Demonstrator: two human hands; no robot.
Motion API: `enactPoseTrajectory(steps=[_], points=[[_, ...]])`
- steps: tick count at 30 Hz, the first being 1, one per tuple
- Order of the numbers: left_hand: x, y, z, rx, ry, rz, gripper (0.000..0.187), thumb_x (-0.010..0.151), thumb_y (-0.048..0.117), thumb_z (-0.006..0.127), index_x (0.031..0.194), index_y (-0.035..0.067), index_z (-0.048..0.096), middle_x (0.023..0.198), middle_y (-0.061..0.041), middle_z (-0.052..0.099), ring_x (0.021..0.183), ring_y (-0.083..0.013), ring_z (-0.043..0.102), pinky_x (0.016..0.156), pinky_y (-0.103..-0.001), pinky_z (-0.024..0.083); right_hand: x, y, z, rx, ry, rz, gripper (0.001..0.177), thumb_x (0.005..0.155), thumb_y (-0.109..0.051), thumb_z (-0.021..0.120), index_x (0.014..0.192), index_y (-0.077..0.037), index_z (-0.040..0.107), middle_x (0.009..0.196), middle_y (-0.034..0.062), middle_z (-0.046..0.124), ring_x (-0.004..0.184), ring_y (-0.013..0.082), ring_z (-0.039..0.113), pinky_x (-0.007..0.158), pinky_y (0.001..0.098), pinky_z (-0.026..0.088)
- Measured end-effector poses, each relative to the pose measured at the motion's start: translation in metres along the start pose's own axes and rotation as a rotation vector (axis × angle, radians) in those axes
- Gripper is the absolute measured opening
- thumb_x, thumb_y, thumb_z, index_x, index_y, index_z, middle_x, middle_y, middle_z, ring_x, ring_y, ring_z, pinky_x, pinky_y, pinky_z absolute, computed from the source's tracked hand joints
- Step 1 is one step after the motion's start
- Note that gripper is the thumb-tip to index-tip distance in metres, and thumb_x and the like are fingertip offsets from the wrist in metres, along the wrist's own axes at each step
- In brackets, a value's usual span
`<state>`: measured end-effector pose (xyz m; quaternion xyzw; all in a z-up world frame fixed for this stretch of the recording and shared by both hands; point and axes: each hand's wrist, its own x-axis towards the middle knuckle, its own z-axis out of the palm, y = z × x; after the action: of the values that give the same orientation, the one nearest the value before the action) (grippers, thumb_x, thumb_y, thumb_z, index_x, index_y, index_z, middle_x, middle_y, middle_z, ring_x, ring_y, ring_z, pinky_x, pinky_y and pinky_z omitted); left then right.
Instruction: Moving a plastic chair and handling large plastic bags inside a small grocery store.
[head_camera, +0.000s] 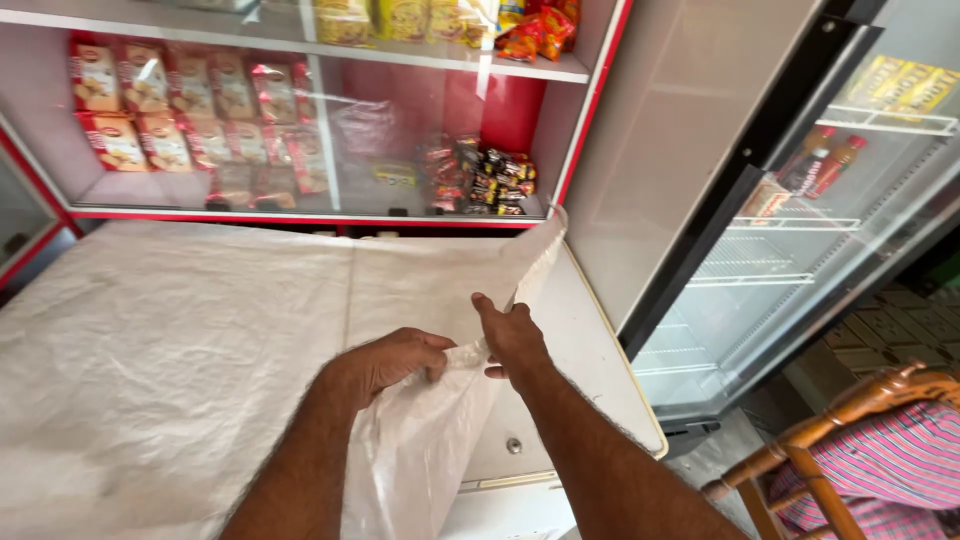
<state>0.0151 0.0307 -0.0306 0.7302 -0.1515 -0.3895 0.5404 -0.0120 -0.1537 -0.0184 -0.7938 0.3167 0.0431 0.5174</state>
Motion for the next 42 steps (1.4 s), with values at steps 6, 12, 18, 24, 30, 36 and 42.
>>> enactPoseTrajectory(steps=[6, 12, 18, 24, 30, 36, 42], points=[[-0.051, -0.039, -0.043, 0.069, 0.254, -0.047, 0.055, 0.069, 0.018, 0.06, 0.116, -0.007, 0.076, 0.101, -0.017, 0.073, 0.093, -0.0292, 0.066, 0.088, -0.042, 0.054, 0.0, -0.003, 0.053, 0.118, -0.119, -0.088, 0.05, 0.093, -0.024, 0.057, 0.14, -0.005, 0.052, 0.128, 0.0185, 0.069, 0.101, 0.0291, 0.074, 0.077, 0.041, 0.065], [-0.113, -0.059, -0.071, 0.128, 0.503, -0.222, 0.062, 0.086, 0.054, 0.065, 0.132, 0.012, 0.071, 0.134, -0.011, 0.069, 0.127, -0.0282, 0.059, 0.109, -0.045, 0.041, -0.039, -0.038, 0.101, -0.042, 0.055, -0.238, 0.047, 0.095, -0.015, 0.048, 0.141, -0.008, 0.053, 0.119, 0.0203, 0.072, 0.092, 0.0385, 0.08, 0.085, 0.0439, 0.063], [-0.047, -0.218, -0.144, 0.353, 0.789, -0.345, 0.079, 0.104, 0.066, 0.04, 0.134, -0.001, 0.069, 0.141, -0.03, 0.067, 0.132, -0.0446, 0.062, 0.115, -0.051, 0.046, -0.028, -0.034, 0.112, -0.28, 0.273, -0.496, 0.046, 0.094, -0.02, 0.055, 0.139, -0.011, 0.057, 0.12, 0.0254, 0.07, 0.112, 0.0445, 0.067, 0.099, 0.0507, 0.053], [-0.046, -0.154, -0.091, 0.198, 0.815, -0.306, 0.066, 0.095, 0.057, 0.054, 0.138, 0.007, 0.064, 0.139, -0.026, 0.063, 0.125, -0.0443, 0.064, 0.108, -0.054, 0.053, -0.011, -0.032, 0.146, -0.285, -0.031, -0.742, 0.049, 0.088, -0.018, 0.059, 0.136, -0.008, 0.061, 0.119, 0.0252, 0.072, 0.113, 0.0423, 0.068, 0.1, 0.0443, 0.053], [-0.08, -0.123, -0.097, 0.322, 0.884, -0.524, 0.061, 0.094, 0.057, 0.059, 0.143, 0.02, 0.057, 0.148, -0.014, 0.055, 0.135, -0.0368, 0.054, 0.109, -0.062, 0.045, -0.022, -0.045, 0.185, -0.228, -0.253, -0.816, 0.048, 0.089, -0.018, 0.06, 0.137, -0.011, 0.062, 0.123, 0.0233, 0.071, 0.114, 0.038, 0.069, 0.1, 0.0413, 0.054], [-0.091, -0.164, -0.127, 0.226, 0.95, -0.492, 0.055, 0.099, 0.054, 0.051, 0.136, 0.017, 0.064, 0.137, -0.014, 0.066, 0.126, -0.0338, 0.064, 0.106, -0.055, 0.053, -0.053, -0.057, 0.238, -0.259, -0.45, -0.729, 0.048, 0.095, -0.022, 0.057, 0.143, -0.016, 0.057, 0.126, 0.0201, 0.07, 0.112, 0.0327, 0.07, 0.101, 0.0402, 0.054], [-0.131, -0.159, -0.168, 0.227, 0.964, -0.577, 0.049, 0.1, 0.05, 0.053, 0.135, 0.018, 0.066, 0.136, -0.012, 0.066, 0.129, -0.0339, 0.061, 0.107, -0.057, 0.05, -0.064, -0.08, 0.298, -0.284, -0.515, -0.721, 0.046, 0.097, -0.02, 0.054, 0.143, -0.018, 0.055, 0.126, 0.0174, 0.071, 0.111, 0.0314, 0.072, 0.101, 0.0404, 0.055]])
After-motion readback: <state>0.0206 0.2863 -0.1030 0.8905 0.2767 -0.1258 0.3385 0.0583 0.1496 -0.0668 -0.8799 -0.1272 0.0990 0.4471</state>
